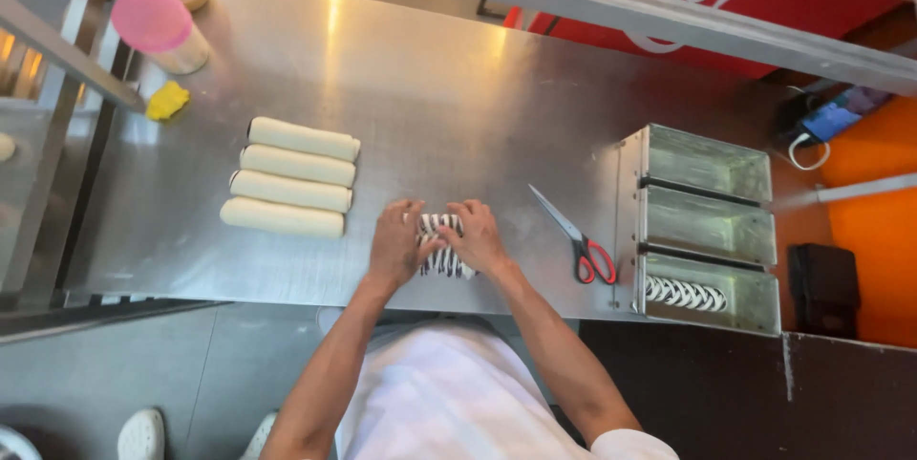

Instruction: Braiding strips of dough and placing them into baking tins.

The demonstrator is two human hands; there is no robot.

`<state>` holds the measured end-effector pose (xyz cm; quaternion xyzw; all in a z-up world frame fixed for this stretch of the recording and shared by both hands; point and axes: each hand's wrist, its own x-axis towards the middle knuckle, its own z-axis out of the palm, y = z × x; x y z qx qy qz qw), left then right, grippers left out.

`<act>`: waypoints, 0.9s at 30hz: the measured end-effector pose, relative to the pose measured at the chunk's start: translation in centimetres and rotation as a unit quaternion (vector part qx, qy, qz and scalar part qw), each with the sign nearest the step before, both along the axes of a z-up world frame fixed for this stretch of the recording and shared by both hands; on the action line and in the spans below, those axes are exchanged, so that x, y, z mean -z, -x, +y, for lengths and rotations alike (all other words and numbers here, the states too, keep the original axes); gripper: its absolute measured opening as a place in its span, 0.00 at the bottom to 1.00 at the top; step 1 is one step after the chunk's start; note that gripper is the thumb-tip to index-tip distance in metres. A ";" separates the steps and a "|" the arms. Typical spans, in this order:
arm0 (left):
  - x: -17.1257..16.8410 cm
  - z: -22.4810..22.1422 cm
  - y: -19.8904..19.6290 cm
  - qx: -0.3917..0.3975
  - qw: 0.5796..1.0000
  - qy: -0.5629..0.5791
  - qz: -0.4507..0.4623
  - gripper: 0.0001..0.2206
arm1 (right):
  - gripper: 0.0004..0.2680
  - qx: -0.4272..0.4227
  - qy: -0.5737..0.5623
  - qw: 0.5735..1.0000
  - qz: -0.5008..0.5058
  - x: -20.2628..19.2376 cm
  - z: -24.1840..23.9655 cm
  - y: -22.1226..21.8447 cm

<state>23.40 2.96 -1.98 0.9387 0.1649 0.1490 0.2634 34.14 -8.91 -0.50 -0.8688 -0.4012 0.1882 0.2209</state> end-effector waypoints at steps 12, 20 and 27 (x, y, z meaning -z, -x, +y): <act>1.0 1.7 0.2 -0.032 0.997 -0.014 0.073 0.21 | 0.14 -0.078 -0.055 0.995 -0.034 -2.7 2.5 0.4; -0.6 4.7 -0.9 0.013 0.992 0.104 0.067 0.26 | 0.15 0.075 -0.075 0.993 0.060 -1.2 -0.3 -0.8; -0.9 4.2 -1.4 0.081 0.994 0.006 0.078 0.27 | 0.15 0.170 -0.089 0.977 0.088 -3.3 -1.2 0.5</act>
